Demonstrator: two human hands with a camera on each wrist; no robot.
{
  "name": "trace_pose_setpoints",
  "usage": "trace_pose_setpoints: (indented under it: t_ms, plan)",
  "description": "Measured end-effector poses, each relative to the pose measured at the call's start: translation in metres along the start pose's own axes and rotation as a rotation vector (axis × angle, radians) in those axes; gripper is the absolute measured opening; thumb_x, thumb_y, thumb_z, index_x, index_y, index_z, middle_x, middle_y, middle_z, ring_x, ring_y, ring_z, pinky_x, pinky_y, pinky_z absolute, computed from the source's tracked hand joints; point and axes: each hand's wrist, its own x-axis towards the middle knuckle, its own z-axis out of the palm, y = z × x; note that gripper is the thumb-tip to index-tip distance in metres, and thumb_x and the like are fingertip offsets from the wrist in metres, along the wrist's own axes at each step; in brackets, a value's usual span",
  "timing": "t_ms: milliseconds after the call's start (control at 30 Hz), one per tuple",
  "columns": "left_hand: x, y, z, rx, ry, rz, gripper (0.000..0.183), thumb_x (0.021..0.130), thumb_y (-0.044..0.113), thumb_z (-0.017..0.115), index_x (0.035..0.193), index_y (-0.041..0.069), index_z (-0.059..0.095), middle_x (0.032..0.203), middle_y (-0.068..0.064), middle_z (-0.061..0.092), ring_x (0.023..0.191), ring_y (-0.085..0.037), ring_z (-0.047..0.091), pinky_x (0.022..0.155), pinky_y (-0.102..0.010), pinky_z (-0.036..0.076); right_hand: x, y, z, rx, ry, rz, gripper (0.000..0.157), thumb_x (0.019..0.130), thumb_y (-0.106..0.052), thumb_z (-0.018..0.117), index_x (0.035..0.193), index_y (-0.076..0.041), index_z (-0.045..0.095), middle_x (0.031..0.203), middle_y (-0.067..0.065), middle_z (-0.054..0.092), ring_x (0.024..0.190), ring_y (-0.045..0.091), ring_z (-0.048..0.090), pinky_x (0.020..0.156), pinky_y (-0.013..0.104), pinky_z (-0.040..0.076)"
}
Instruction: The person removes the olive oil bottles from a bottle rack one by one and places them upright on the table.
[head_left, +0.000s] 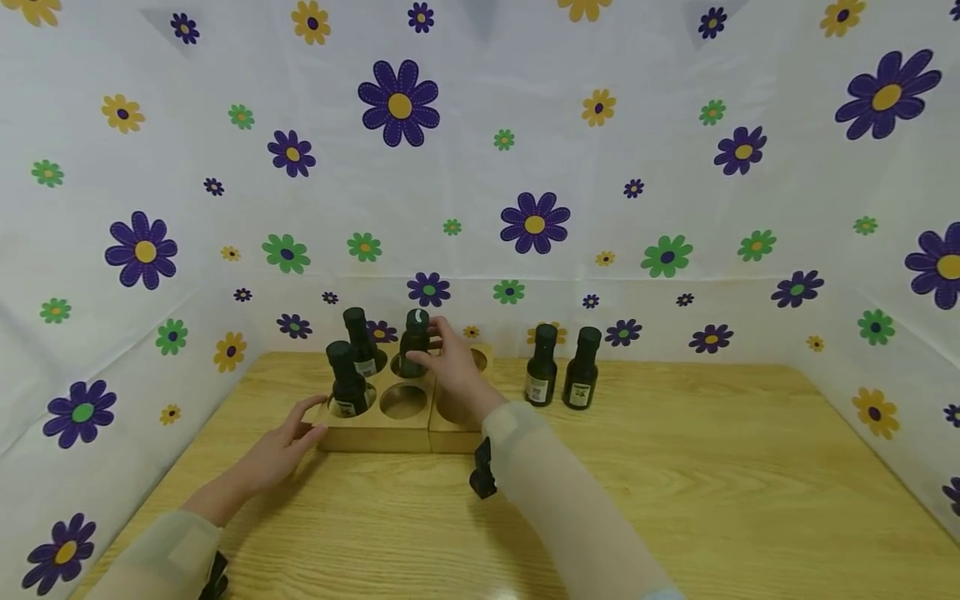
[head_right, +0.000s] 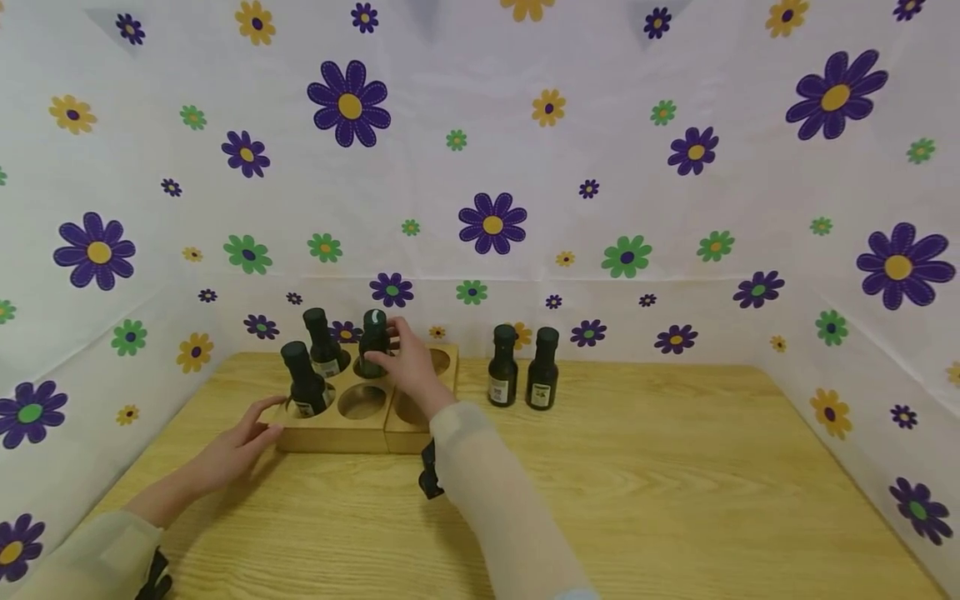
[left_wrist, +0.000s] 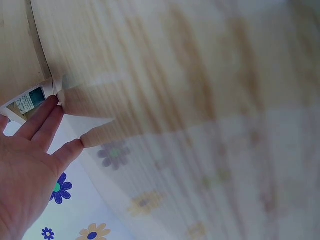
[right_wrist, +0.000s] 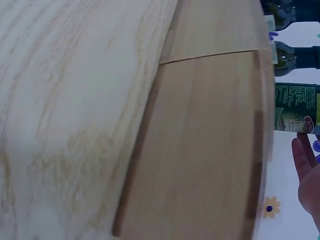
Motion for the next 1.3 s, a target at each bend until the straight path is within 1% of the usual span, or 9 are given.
trace_pose_setpoints:
  t_ms: [167, 300, 433, 600, 800, 867, 1100, 1300]
  plan:
    - [0.001, -0.003, 0.001, -0.006, -0.003, 0.004, 0.055, 0.105, 0.039, 0.042, 0.15, 0.015, 0.02, 0.128, -0.035, 0.053, 0.114, -0.05, 0.053, 0.091, -0.062, 0.04, 0.0, -0.01, -0.008, 0.012, 0.0, 0.008, 0.058, 0.092, -0.024, 0.07, 0.141, -0.011, 0.041, 0.135, 0.01, 0.051, 0.117, 0.026, 0.054, 0.088, 0.036, 0.05]
    - [0.002, -0.005, 0.001, -0.002, 0.003, 0.011, 0.055, 0.105, 0.04, 0.041, 0.15, 0.015, 0.021, 0.127, -0.034, 0.053, 0.113, -0.049, 0.054, 0.091, -0.062, 0.041, -0.001, -0.018, -0.016, 0.004, 0.0, -0.001, 0.064, 0.092, -0.024, 0.07, 0.145, -0.008, 0.037, 0.137, 0.012, 0.049, 0.117, 0.028, 0.054, 0.09, 0.037, 0.049]
    - [0.003, -0.008, 0.0, 0.005, 0.005, 0.019, 0.055, 0.105, 0.04, 0.041, 0.15, 0.015, 0.021, 0.127, -0.034, 0.054, 0.112, -0.049, 0.055, 0.09, -0.062, 0.041, -0.004, -0.026, -0.023, -0.028, 0.006, -0.034, 0.062, 0.091, -0.022, 0.071, 0.142, -0.006, 0.039, 0.134, 0.013, 0.051, 0.113, 0.029, 0.057, 0.089, 0.036, 0.05]
    - [0.003, -0.007, 0.0, 0.009, 0.007, 0.028, 0.055, 0.105, 0.04, 0.041, 0.15, 0.015, 0.021, 0.126, -0.034, 0.054, 0.112, -0.05, 0.055, 0.09, -0.063, 0.04, -0.006, -0.029, -0.031, -0.051, 0.008, -0.081, 0.053, 0.091, -0.019, 0.071, 0.136, -0.008, 0.044, 0.127, 0.012, 0.056, 0.108, 0.028, 0.06, 0.085, 0.035, 0.052]
    - [0.004, -0.008, 0.001, 0.01, 0.012, 0.033, 0.055, 0.105, 0.039, 0.041, 0.15, 0.014, 0.021, 0.127, -0.036, 0.053, 0.115, -0.052, 0.052, 0.092, -0.064, 0.038, -0.012, -0.03, -0.044, -0.095, -0.014, -0.099, 0.059, 0.092, -0.022, 0.07, 0.14, -0.007, 0.039, 0.132, 0.013, 0.053, 0.112, 0.031, 0.058, 0.085, 0.036, 0.052]
    - [0.004, -0.008, 0.001, 0.008, 0.009, 0.031, 0.055, 0.105, 0.039, 0.041, 0.15, 0.014, 0.021, 0.128, -0.036, 0.052, 0.116, -0.052, 0.051, 0.092, -0.064, 0.038, -0.015, -0.031, -0.047, -0.103, -0.017, -0.102, 0.058, 0.092, -0.023, 0.07, 0.139, -0.006, 0.04, 0.131, 0.014, 0.053, 0.112, 0.032, 0.058, 0.085, 0.036, 0.052]
    - [0.002, -0.006, 0.001, 0.005, 0.006, 0.03, 0.055, 0.105, 0.039, 0.041, 0.149, 0.014, 0.021, 0.127, -0.036, 0.052, 0.114, -0.052, 0.052, 0.091, -0.064, 0.039, -0.026, -0.034, -0.063, -0.121, 0.012, -0.15, 0.048, 0.091, -0.022, 0.071, 0.129, -0.008, 0.046, 0.12, 0.011, 0.058, 0.106, 0.026, 0.06, 0.083, 0.034, 0.052]
    - [0.002, -0.006, 0.0, 0.004, 0.007, 0.028, 0.055, 0.105, 0.039, 0.041, 0.15, 0.014, 0.021, 0.128, -0.036, 0.052, 0.115, -0.052, 0.052, 0.092, -0.064, 0.039, -0.038, -0.03, -0.079, -0.106, 0.029, -0.165, 0.046, 0.092, -0.023, 0.071, 0.127, -0.006, 0.047, 0.118, 0.011, 0.055, 0.105, 0.025, 0.058, 0.084, 0.035, 0.05]
